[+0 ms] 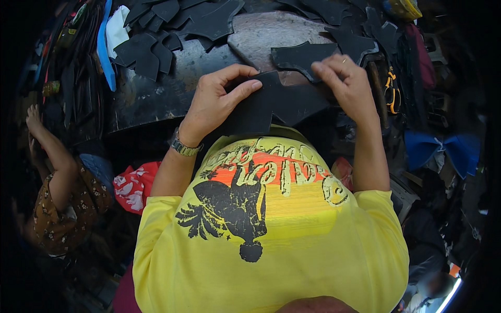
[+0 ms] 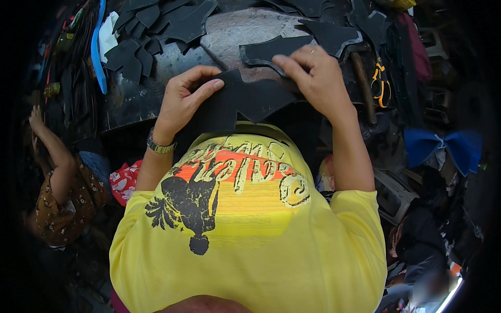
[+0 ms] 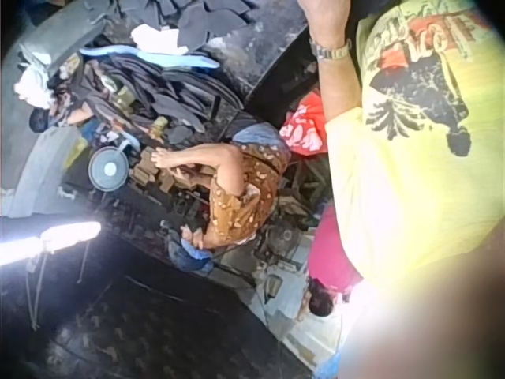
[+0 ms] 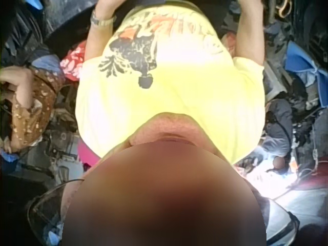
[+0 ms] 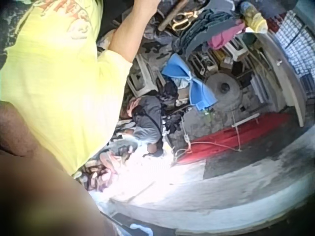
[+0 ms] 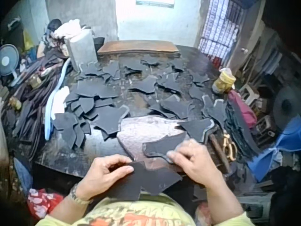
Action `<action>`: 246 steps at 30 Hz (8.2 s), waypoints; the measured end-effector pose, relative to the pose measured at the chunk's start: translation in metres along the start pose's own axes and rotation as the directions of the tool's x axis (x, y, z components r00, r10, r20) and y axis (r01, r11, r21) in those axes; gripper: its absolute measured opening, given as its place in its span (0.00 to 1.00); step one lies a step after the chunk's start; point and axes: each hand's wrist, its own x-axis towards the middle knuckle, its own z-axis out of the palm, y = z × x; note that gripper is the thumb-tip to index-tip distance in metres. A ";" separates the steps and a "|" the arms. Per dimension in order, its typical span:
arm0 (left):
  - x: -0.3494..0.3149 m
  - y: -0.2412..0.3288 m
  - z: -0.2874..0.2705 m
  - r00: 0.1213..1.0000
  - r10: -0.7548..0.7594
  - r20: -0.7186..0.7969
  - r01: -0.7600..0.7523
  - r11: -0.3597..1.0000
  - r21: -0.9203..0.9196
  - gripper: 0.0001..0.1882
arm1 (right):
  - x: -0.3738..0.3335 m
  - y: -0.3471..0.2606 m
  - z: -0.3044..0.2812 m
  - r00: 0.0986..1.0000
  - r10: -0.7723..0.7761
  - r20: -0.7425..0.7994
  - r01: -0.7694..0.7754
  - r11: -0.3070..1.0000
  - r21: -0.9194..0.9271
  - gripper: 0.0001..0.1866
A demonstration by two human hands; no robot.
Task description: The person sorts and stacks small black rubber pieces on a workbench. They pick up pieces, align them, and place them into a growing pile while occasionally shifting the pile to make space.
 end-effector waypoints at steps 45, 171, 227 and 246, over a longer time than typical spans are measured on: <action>0.057 0.002 -0.010 0.964 0.226 0.139 -0.265 0.796 0.544 0.10 | 0.014 -0.006 0.033 1.000 0.006 -0.030 -0.004 0.999 0.041 0.14; 0.045 0.001 0.010 0.899 0.164 0.406 -0.129 0.985 -0.113 0.24 | -0.032 -0.010 0.048 0.825 0.545 0.152 -0.418 0.405 0.813 0.12; 0.030 -0.009 0.040 0.874 0.243 0.421 -0.482 0.545 0.686 0.48 | -0.046 -0.009 0.061 0.986 -0.148 0.072 0.163 0.816 -0.555 0.50; 0.033 -0.009 0.044 0.867 0.298 0.399 -0.498 0.516 0.697 0.57 | -0.024 0.008 0.013 0.975 -0.186 -0.119 0.092 0.833 -0.546 0.34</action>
